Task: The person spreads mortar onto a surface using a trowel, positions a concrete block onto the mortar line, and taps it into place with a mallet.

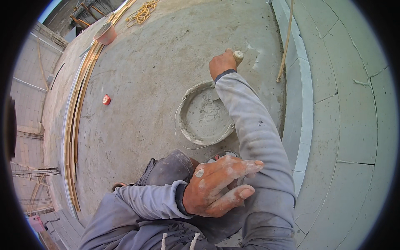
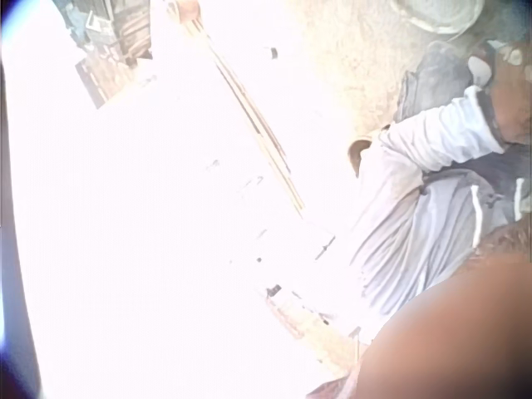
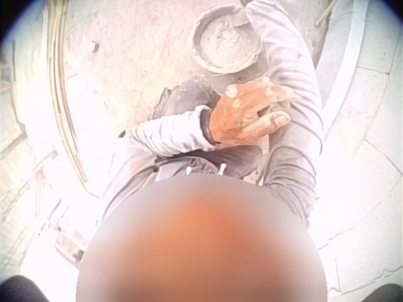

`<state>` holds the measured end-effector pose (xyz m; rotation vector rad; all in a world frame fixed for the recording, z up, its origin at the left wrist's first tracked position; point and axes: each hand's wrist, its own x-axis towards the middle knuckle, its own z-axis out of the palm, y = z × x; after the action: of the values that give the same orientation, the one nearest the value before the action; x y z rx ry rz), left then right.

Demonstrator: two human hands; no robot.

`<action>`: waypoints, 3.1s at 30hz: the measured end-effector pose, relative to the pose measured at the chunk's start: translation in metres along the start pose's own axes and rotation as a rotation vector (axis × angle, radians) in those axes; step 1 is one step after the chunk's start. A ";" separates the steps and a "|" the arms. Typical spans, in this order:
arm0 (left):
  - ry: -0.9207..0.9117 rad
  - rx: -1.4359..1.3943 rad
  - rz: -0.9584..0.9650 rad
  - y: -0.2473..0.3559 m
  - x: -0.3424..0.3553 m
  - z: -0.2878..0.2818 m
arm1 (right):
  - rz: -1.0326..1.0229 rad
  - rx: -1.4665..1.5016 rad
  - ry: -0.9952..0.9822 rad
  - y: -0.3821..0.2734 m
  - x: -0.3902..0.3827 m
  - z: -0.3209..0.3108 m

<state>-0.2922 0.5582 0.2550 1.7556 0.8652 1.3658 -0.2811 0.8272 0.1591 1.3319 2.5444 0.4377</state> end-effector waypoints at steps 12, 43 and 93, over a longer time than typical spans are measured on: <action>-0.081 -0.041 -0.068 0.008 0.003 0.004 | -0.254 -0.169 0.086 -0.040 -0.003 -0.010; -0.651 -0.389 -0.043 0.059 -0.036 0.168 | 1.694 1.045 -0.045 -0.162 -0.631 -0.029; -0.085 -0.161 1.558 0.231 -0.067 0.485 | 2.946 0.683 0.545 -0.395 -0.682 0.122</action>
<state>0.1834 0.3143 0.3437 2.3176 -0.9529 2.0559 -0.1577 0.0681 -0.0523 -2.1524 0.8929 -0.0141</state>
